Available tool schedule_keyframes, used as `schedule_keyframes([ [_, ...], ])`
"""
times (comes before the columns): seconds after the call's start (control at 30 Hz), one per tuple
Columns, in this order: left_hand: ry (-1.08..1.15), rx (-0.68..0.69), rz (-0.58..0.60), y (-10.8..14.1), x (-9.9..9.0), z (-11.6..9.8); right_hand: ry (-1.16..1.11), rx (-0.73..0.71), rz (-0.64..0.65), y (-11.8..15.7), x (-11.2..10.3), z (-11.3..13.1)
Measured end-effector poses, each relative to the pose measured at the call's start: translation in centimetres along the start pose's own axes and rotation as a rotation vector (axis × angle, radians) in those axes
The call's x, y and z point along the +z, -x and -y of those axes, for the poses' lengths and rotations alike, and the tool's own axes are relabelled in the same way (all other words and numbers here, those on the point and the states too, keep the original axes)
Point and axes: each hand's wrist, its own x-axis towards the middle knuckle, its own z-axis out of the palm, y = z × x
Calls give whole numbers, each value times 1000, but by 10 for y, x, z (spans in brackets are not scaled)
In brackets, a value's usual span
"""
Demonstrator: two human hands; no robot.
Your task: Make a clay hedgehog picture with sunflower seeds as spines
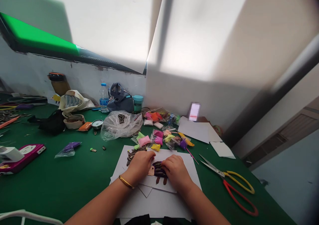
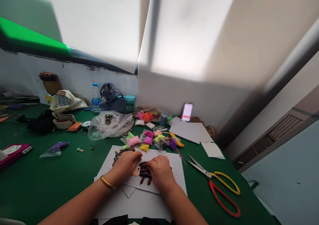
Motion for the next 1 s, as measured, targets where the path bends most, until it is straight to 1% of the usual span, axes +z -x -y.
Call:
schedule_keyframes([
  [0.33, 1, -12, 5, -1, 0, -1, 61, -64, 33, -3, 2, 3],
  [0.53, 11, -21, 12, -1, -1, -1, 78, -63, 52, -3, 4, 2],
  [0.77, 59, -28, -1, 0, 1, 1, -15, -53, 13, 0, -4, 2],
  [0.83, 71, -45, -30, -1, -1, 4, -39, -36, -36, 1, -7, 0],
  [0.9, 69, -87, -83, -3, -6, 8, -36, 5, -94, 1, -10, -4],
  [1.0, 10, -157, -165, -4, -15, 16, 16, 130, -122, 1, -14, -13],
])
